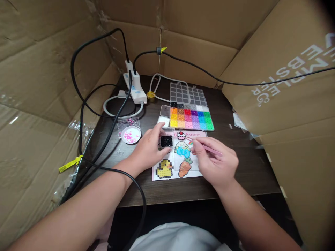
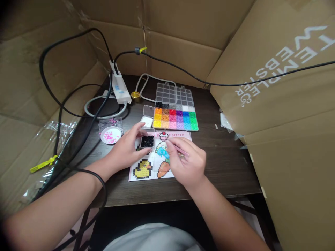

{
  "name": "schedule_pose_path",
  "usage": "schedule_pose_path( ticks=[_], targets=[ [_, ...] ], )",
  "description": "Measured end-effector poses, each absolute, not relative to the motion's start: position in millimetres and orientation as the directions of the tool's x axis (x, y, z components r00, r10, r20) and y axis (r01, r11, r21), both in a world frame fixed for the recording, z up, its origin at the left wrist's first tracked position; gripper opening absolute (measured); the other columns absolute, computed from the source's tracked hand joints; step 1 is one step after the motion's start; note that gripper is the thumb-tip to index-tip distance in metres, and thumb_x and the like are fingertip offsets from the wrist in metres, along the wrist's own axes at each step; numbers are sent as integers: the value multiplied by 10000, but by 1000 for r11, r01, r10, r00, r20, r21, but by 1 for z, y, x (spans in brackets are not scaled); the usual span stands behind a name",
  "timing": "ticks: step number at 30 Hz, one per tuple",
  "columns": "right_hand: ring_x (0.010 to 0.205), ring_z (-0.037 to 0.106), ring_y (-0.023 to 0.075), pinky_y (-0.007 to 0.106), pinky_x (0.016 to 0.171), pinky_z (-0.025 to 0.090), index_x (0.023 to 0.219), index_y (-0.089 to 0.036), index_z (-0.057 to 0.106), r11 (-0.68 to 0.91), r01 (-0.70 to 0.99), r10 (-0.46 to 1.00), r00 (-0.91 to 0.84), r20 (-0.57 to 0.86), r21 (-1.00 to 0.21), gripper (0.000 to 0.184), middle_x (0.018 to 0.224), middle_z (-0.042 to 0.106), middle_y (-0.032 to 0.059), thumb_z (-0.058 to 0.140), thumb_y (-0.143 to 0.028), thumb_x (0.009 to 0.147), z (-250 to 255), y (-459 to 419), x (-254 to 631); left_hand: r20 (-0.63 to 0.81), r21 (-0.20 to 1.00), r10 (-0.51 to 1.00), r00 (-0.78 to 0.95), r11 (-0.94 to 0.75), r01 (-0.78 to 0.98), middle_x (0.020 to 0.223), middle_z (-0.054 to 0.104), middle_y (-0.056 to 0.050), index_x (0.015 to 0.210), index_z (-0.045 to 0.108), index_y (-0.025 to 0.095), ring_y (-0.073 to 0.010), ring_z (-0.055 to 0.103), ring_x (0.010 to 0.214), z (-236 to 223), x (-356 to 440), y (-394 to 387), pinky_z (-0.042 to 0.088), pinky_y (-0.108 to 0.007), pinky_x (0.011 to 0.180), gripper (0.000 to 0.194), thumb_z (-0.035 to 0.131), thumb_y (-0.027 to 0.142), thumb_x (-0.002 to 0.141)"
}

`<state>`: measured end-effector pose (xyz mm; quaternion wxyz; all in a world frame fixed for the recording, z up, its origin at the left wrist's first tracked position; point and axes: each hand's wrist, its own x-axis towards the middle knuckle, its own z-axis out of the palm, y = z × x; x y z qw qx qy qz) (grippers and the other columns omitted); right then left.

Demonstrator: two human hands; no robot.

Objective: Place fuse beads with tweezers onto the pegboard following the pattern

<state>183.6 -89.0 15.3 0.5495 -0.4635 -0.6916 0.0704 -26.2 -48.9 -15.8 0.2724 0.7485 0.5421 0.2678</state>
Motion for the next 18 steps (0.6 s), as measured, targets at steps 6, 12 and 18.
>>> schedule_pose_path(
  ticks=[6, 12, 18],
  targets=[
    [572, 729, 168, 276, 555, 629, 927, -176, 793, 310, 563, 773, 320, 548, -766, 73, 736, 769, 38, 768, -229, 882, -8, -110, 232, 99, 686, 959, 265, -259, 680, 1261, 681, -103, 1459, 364, 220, -302, 636, 1161, -14, -27, -46, 517, -498, 1029, 787, 760, 328, 788],
    [572, 711, 155, 275, 551, 622, 952, -162, 789, 286, 497, 800, 347, 490, -819, 84, 779, 771, 55, 736, -207, 906, -32, -127, 249, 74, 685, 966, 250, -231, 691, 1278, 689, -95, 1464, 362, 237, -305, 632, 1199, -11, -26, -46, 503, -498, 1064, 784, 744, 386, 796],
    [606, 725, 156, 282, 582, 645, 990, -184, 799, 299, 524, 830, 271, 488, -798, 120, 825, 771, 47, 717, -158, 907, -32, -129, 250, 54, 672, 972, 230, -206, 711, 1294, 690, -97, 1476, 352, 241, -314, 644, 1184, -9, -26, -45, 513, -505, 1048, 817, 751, 428, 787]
  ],
)
